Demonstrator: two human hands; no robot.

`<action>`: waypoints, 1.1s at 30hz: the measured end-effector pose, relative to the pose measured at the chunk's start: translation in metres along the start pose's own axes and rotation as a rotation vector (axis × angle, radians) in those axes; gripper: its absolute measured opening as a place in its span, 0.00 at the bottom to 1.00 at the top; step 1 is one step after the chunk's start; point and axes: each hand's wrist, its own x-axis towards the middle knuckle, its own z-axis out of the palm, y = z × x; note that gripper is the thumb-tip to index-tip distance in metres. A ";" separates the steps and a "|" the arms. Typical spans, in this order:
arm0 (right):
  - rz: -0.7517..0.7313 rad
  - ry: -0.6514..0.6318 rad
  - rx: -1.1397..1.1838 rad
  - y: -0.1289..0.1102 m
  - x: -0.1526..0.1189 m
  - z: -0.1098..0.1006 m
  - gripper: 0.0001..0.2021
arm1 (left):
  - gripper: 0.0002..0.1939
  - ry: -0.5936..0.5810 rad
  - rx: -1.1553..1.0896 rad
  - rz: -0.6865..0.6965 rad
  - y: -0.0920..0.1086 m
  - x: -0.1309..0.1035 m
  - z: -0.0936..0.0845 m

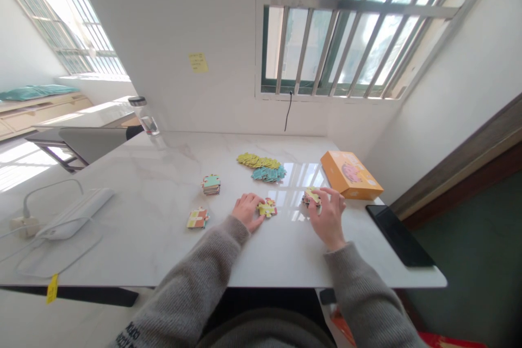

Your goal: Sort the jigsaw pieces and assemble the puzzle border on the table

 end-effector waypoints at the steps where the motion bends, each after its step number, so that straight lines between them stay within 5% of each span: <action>1: -0.041 -0.028 0.036 -0.007 -0.002 0.001 0.11 | 0.17 0.003 -0.001 0.002 0.000 0.000 0.001; 10: -0.319 -0.462 0.180 -0.035 -0.018 0.012 0.14 | 0.13 -0.038 0.005 0.044 -0.003 -0.001 -0.001; 16: -0.309 -0.516 0.256 -0.039 -0.017 0.012 0.16 | 0.16 -0.002 -0.017 0.076 0.000 -0.001 -0.001; 23: -0.331 -0.529 0.484 -0.041 -0.014 0.008 0.19 | 0.21 0.101 -0.322 0.251 0.011 -0.002 -0.009; 28: -0.334 -0.436 0.484 -0.036 -0.014 0.011 0.15 | 0.20 0.157 -0.367 0.285 0.009 -0.001 -0.009; 33: -0.159 -0.054 0.250 -0.016 -0.006 0.006 0.11 | 0.19 0.187 -0.135 0.140 -0.004 0.000 0.004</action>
